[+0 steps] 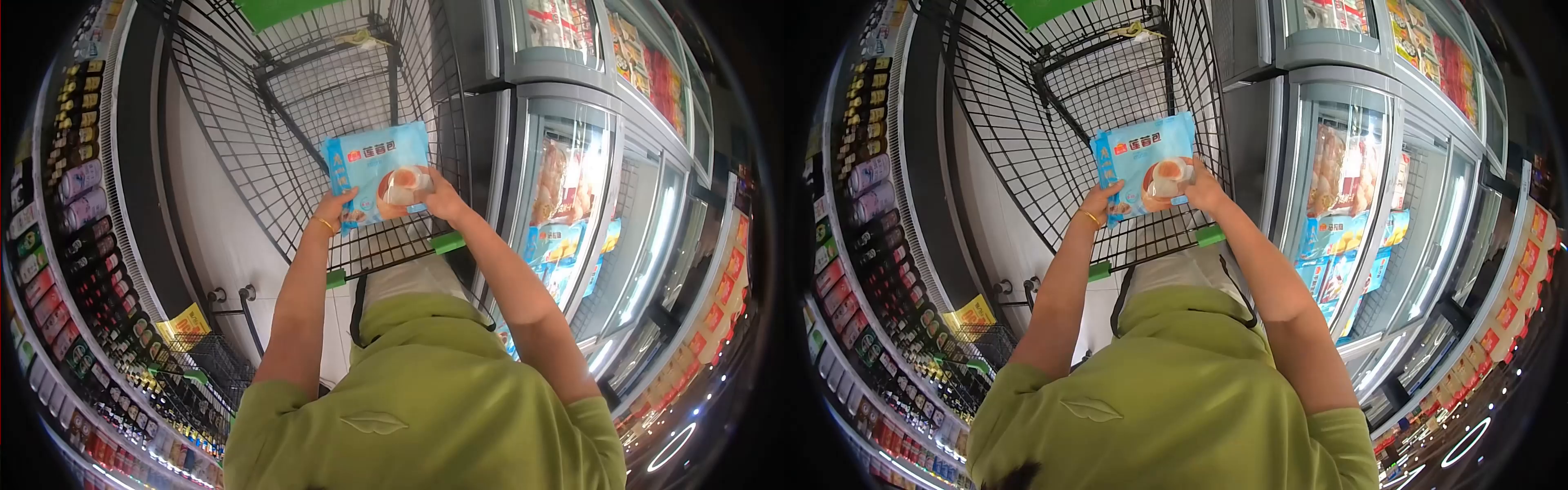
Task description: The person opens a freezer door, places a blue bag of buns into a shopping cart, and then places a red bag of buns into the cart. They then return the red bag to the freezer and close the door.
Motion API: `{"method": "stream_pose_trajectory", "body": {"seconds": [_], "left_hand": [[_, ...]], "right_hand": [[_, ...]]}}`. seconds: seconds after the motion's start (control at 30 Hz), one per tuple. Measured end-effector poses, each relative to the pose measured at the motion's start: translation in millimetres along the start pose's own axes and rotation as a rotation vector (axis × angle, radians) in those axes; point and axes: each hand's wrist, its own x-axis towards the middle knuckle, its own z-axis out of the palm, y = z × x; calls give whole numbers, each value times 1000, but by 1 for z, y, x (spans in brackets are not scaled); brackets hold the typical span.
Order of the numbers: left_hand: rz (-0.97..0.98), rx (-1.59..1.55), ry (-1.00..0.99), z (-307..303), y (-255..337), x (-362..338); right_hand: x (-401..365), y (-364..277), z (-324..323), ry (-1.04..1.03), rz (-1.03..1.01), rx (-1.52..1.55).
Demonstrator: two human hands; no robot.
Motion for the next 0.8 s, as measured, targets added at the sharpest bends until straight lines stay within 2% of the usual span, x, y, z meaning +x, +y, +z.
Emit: {"method": "stream_pose_trajectory", "body": {"seconds": [0.03,0.07,0.1,0.13,0.2,0.23,0.3,0.4,0.47,0.5,0.53,0.57,0.6,0.63,0.7,0.73,0.77,0.8], "left_hand": [[3,-5,5,-8,-6,8],[26,167,77,-16,-12,15],[49,341,149,-21,-16,20],[49,340,151,-24,-18,26],[20,814,310,-30,-21,37],[21,813,308,-35,-27,45],[-19,1133,515,-38,-33,55],[-124,1195,590,-31,-28,58],[-77,1394,611,-21,-21,47],[-72,1161,801,-33,-28,66],[208,1327,754,-40,-33,70],[395,1260,788,-54,-35,83],[499,1195,719,-29,-20,64],[640,1318,650,-47,-19,82],[760,1361,545,-1,10,53],[791,1234,417,16,18,44],[808,1108,303,34,25,39],[833,1127,259,53,31,36]], "right_hand": [[-4,-5,0,-21,21,-138],[-9,-11,0,-41,41,-276],[-13,-12,1,-45,40,-279],[-20,-14,0,-170,21,-425],[-24,-1,4,-354,2,-743],[-29,3,6,-352,3,-745],[-45,9,7,-477,-81,-862],[-62,8,5,-429,-62,-857],[-70,6,3,-355,-80,-819],[-73,8,3,-318,-112,-812],[-76,9,4,-268,-134,-804],[-84,-1,2,-249,-127,-842],[-91,-7,0,-227,-117,-804],[-99,-13,-1,-178,-163,-821],[-117,-15,-6,-65,-237,-757],[-129,-19,-12,-7,-306,-707],[-141,-20,-16,48,-288,-694],[-153,-21,-19,74,-257,-608]]}}
